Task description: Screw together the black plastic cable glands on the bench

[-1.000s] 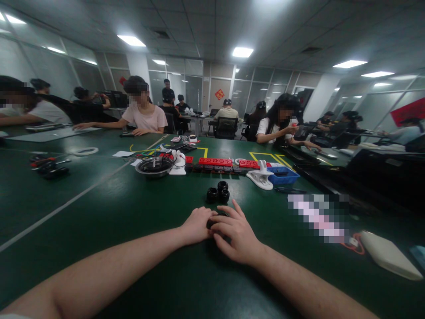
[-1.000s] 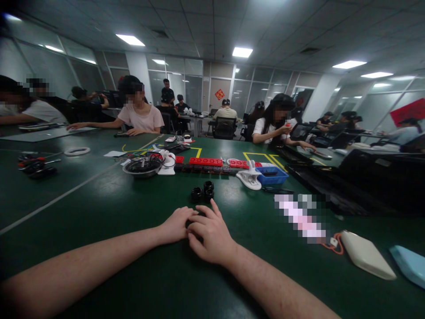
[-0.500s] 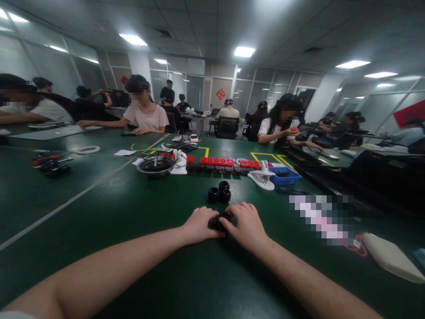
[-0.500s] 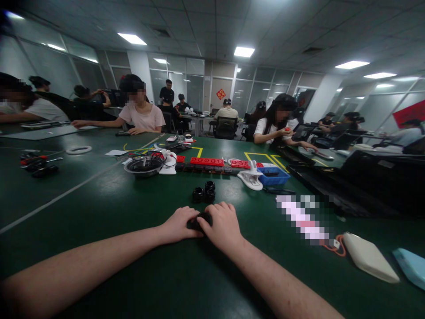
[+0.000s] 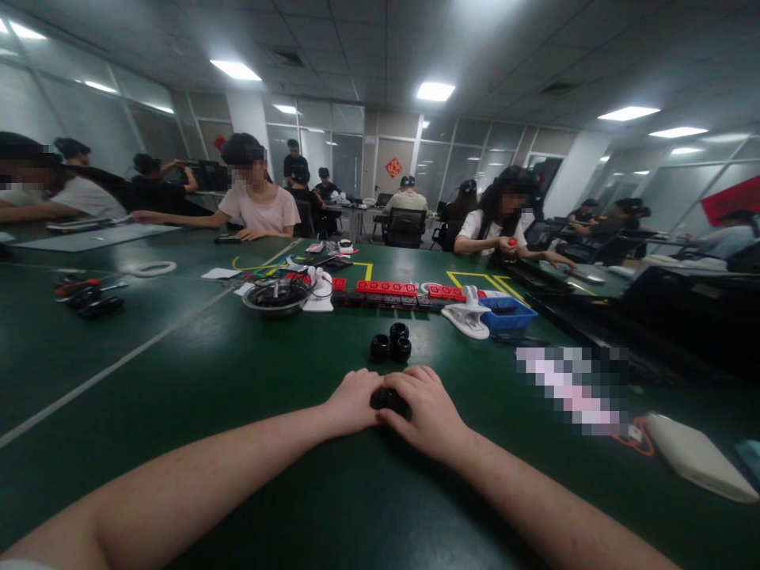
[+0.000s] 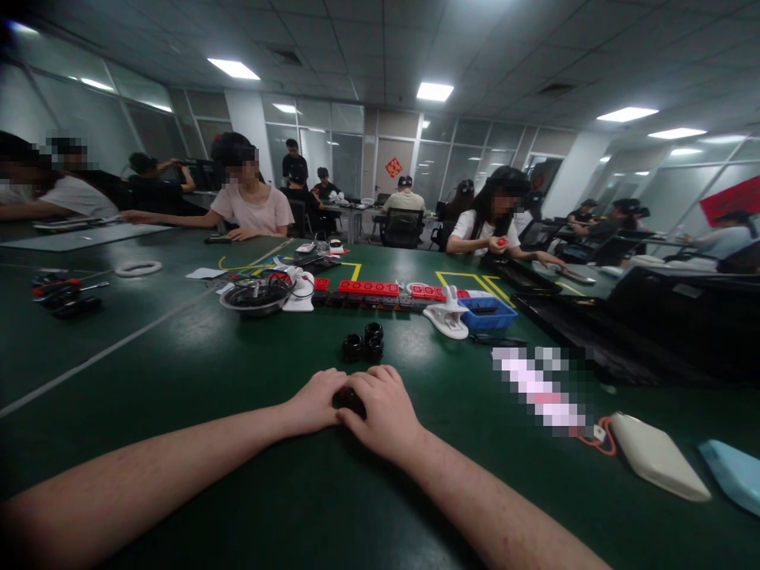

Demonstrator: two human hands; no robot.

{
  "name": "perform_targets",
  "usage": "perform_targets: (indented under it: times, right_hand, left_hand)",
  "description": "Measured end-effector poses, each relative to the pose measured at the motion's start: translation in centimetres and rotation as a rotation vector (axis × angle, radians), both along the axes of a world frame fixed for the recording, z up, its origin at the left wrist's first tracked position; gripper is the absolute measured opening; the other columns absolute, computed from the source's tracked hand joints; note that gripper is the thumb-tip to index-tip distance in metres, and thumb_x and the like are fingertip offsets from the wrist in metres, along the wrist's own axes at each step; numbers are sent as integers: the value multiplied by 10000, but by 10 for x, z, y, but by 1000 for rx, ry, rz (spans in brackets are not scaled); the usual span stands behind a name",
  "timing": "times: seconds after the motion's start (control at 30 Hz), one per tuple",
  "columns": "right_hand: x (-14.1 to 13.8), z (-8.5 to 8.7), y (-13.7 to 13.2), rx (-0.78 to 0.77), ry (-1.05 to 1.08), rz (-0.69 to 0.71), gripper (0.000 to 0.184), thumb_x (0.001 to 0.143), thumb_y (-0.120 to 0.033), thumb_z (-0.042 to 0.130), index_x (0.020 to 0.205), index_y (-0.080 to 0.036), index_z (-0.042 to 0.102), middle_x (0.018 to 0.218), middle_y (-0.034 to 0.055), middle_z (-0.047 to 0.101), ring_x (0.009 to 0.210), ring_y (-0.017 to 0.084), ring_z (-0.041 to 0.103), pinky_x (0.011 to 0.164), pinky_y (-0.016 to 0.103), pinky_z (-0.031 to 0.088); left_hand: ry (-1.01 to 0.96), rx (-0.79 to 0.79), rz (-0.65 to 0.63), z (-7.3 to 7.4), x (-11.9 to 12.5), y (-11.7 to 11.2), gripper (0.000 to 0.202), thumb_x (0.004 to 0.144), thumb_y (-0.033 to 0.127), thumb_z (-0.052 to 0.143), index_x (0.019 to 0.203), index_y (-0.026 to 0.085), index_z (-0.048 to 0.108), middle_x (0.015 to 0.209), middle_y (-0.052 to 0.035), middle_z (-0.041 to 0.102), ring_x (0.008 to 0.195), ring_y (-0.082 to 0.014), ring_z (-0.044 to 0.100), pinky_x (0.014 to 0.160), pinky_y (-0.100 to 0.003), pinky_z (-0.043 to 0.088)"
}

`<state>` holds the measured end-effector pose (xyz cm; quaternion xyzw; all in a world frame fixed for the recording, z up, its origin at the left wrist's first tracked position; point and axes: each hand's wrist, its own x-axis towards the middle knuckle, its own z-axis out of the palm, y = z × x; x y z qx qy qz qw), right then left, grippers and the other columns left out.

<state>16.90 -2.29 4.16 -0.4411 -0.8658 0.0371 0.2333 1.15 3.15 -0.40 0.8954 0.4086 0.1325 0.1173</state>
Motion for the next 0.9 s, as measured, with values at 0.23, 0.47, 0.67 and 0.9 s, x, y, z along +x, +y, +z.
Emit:
perform_targets:
  times: [0.23, 0.47, 0.67, 0.9]
  right_hand:
    - [0, -1, -4, -30, 2, 90, 135, 765, -262, 550, 888, -210, 573, 1057, 22, 600, 1020, 197, 477, 1023, 439, 161]
    - [1, 1, -5, -33, -3, 169, 69, 768, -215, 516, 775, -206, 584, 1016, 20, 611, 1034, 176, 484, 1032, 412, 164]
    - [4, 4, -7, -16, 2, 200, 105, 764, -221, 513, 831, -216, 593, 987, 7, 630, 1107, 201, 435, 1046, 450, 92]
    - [6, 4, 2, 62, 12, -100, 196, 780, -273, 519, 944, -181, 575, 931, 47, 622, 970, 209, 485, 971, 432, 244]
  left_hand:
    - [16, -23, 43, -6, 0, 2, 347, 662, 488, 604, 818, 180, 567, 832, -31, 572, 783, -215, 511, 670, -302, 370]
    - [-34, -9, 20, -5, 0, 1, 323, 688, 469, 583, 874, 204, 576, 849, -16, 592, 784, -204, 515, 676, -299, 373]
    - [9, -11, 12, -2, 2, 0, 298, 712, 454, 567, 899, 222, 586, 894, -12, 601, 806, -210, 523, 689, -301, 372]
    - [1, -6, 11, 3, 0, -2, 415, 666, 543, 590, 922, 217, 569, 847, -10, 587, 792, -215, 518, 666, -294, 370]
